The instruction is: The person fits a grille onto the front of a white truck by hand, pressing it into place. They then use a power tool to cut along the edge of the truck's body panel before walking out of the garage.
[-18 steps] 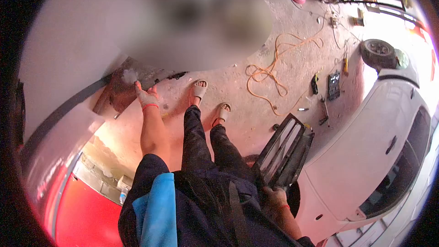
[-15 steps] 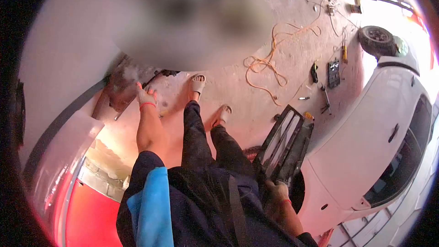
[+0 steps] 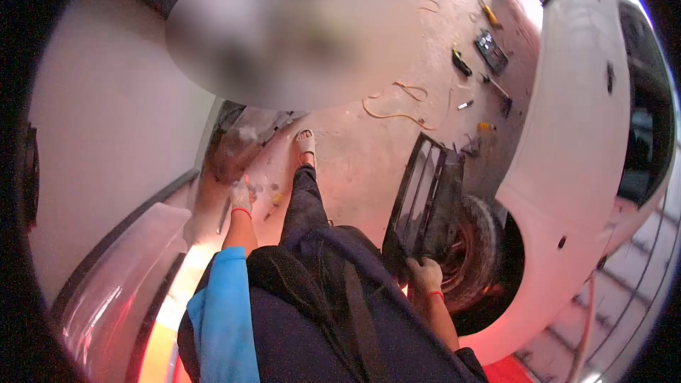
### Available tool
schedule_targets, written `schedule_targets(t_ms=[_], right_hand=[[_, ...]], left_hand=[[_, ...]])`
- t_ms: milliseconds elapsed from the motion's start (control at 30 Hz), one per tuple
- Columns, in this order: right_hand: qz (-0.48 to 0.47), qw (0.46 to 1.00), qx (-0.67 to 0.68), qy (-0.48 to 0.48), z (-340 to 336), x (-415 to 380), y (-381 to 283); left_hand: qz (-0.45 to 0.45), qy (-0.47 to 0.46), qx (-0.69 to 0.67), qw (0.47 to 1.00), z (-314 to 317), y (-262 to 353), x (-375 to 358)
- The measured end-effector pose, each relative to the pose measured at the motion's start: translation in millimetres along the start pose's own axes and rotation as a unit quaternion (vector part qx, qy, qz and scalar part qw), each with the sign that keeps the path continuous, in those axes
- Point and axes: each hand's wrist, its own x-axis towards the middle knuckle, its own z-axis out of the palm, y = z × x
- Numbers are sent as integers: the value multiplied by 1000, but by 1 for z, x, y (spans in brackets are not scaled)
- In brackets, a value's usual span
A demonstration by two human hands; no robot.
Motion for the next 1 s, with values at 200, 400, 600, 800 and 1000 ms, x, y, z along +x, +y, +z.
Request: schedule_targets(t_ms=[200,400,600,800,1000], right_hand=[[5,991,115,69,56,-94,33],[111,961,183,176,98,-227,84],[124,944,243,186,122,-322,119],[214,920,230,236,101,-375,117],[328,867,194,321,127,-446,121]], left_hand=[[142,-123,129,974,56,65,-84],[312,-308,383,813,137,19,-164],[435,-539,462,554,260,-96,-373],[527,-718,403,210,327,-152,-623],[569,-759,306,-80,345,-246,-757]])
